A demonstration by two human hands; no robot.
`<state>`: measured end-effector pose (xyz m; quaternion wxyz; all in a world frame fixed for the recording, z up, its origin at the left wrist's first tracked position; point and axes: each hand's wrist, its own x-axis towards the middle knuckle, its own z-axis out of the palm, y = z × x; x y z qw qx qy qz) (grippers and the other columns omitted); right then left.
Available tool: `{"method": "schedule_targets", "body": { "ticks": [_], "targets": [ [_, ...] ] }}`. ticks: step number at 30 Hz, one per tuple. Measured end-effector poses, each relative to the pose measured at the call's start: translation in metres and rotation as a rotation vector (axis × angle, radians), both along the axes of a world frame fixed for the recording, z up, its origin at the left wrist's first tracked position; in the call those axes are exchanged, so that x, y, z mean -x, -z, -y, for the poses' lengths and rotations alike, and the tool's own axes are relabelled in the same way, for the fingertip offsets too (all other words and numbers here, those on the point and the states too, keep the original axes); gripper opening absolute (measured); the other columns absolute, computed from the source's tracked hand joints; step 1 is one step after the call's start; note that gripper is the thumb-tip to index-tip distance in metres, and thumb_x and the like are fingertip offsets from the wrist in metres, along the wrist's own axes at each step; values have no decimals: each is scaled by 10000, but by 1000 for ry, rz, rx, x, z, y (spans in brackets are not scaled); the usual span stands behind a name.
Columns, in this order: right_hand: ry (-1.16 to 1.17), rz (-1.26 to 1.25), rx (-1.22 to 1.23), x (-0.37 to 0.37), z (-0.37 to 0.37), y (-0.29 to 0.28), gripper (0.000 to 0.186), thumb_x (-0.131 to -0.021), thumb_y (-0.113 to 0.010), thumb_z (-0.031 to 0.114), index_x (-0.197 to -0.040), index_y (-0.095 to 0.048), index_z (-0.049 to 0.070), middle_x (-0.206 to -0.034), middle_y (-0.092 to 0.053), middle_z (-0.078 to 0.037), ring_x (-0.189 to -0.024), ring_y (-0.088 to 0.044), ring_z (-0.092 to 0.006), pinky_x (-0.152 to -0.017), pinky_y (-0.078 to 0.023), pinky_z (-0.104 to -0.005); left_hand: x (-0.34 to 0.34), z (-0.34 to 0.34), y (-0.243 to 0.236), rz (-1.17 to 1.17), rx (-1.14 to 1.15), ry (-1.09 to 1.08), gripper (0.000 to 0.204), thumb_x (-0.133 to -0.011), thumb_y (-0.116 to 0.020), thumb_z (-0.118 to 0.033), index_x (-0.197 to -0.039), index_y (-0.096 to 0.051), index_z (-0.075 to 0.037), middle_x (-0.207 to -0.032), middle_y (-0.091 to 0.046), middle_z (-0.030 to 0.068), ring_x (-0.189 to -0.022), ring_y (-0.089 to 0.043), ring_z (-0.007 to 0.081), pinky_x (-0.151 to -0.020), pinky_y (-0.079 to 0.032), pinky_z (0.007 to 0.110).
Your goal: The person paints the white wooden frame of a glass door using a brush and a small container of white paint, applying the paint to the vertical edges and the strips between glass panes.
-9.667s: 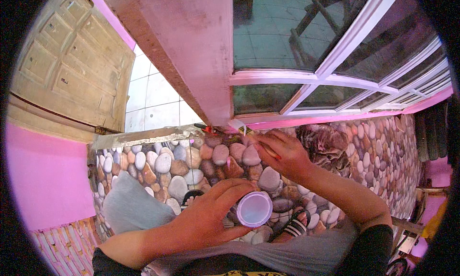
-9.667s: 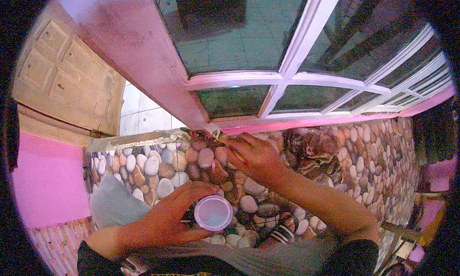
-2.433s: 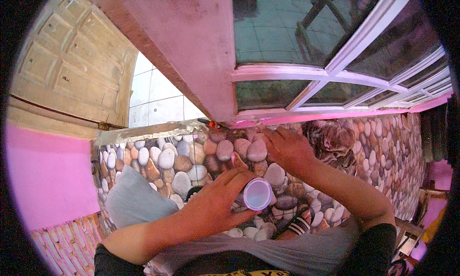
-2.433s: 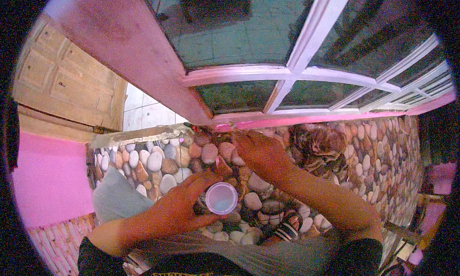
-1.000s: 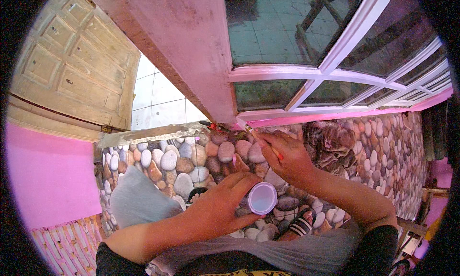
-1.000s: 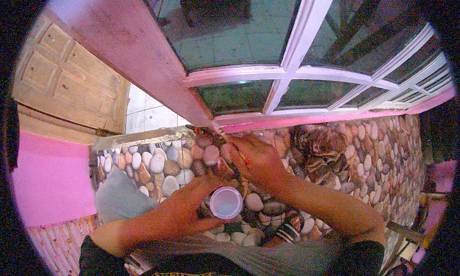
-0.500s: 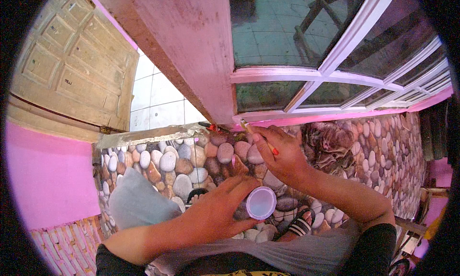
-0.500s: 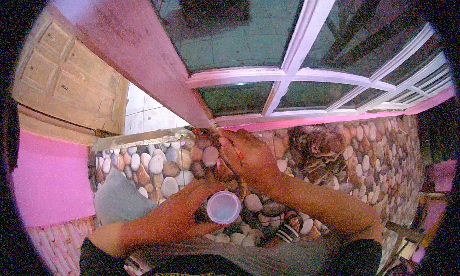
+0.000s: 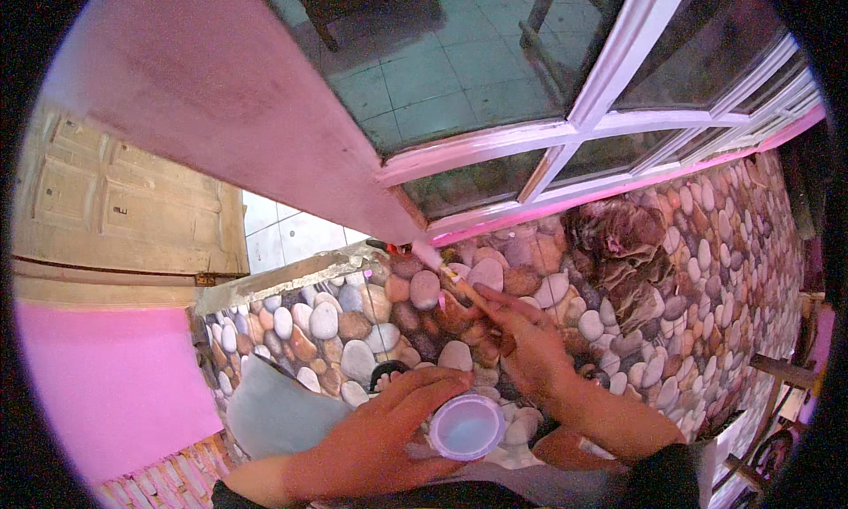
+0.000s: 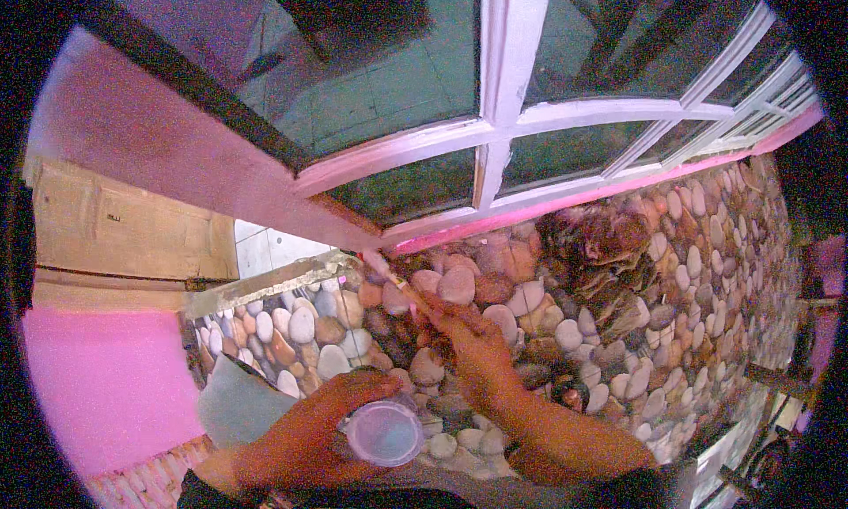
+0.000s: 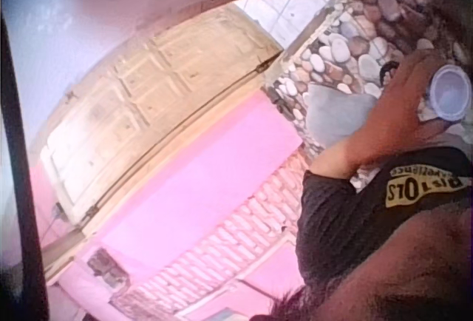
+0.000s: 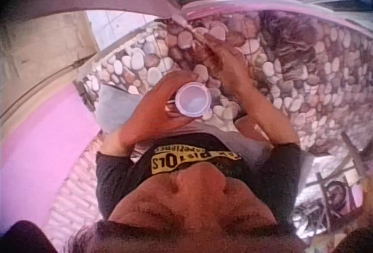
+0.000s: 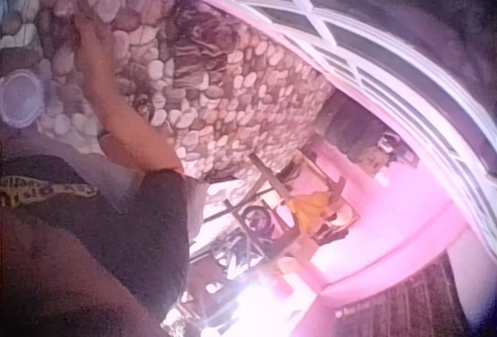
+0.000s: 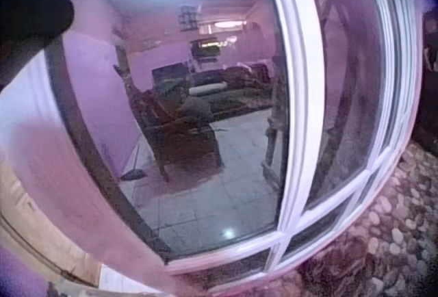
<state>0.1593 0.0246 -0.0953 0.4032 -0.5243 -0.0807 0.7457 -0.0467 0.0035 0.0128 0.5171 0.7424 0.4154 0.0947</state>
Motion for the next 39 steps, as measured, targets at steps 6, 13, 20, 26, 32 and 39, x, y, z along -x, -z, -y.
{"method": "schedule_targets", "body": {
  "ticks": [6, 13, 20, 26, 32, 39],
  "targets": [
    [61, -280, 70, 28, 22, 27, 413, -941, -547, 36, -1354, -559, 42, -1033, -663, -81, -823, -636, -188, -673, -504, -314, 7, -7, -4, -112, -45, -12, 886, -698, -922, -313, -1426, -478, -74, -1393, -580, 140, -1294, -539, 331, -1103, -424, 445],
    [77, -419, 45, 62, 21, 39, 191, -1022, -534, 142, -1207, -524, 92, -945, -652, -79, -793, -639, -196, -664, -506, -337, 13, -6, -2, -49, -100, -91, 871, -640, -963, -288, -1354, -505, -94, -1353, -617, 130, -1264, -572, 333, -1081, -442, 471],
    [190, -477, -73, 82, 19, 34, 188, -1055, -526, 253, -1193, -501, 126, -885, -629, -77, -632, -612, -219, -512, -462, -337, 21, 6, -10, -79, -163, -328, 823, -636, -972, -298, -1277, -509, -70, -1305, -623, 187, -1246, -584, 329, -1054, -463, 480],
    [207, -446, -80, 86, 18, 35, 195, -1060, -514, 257, -1209, -485, 135, -866, -616, -75, -583, -602, -227, -441, -439, -343, 27, 0, -16, 21, -218, -281, 760, -697, -892, -141, -1340, -507, -15, -1336, -586, 216, -1247, -566, 338, -1061, -441, 457],
    [291, -424, -98, 90, 16, 31, 196, -1055, -522, 259, -1210, -488, 144, -861, -610, -75, -563, -597, -223, -400, -428, -341, 37, -5, -13, -8, -253, -169, 848, -654, -949, -176, -1353, -479, -68, -1353, -597, 200, -1250, -586, 358, -1052, -466, 464],
    [251, -440, -105, 87, 8, 23, 189, -1049, -532, 270, -1173, -501, 132, -848, -603, -63, -555, -579, -208, -387, -398, -330, 38, 3, -6, 25, -261, -243, 847, -642, -968, -284, -1308, -494, -62, -1314, -609, 202, -1247, -580, 346, -1053, -461, 480]
  ]
}}
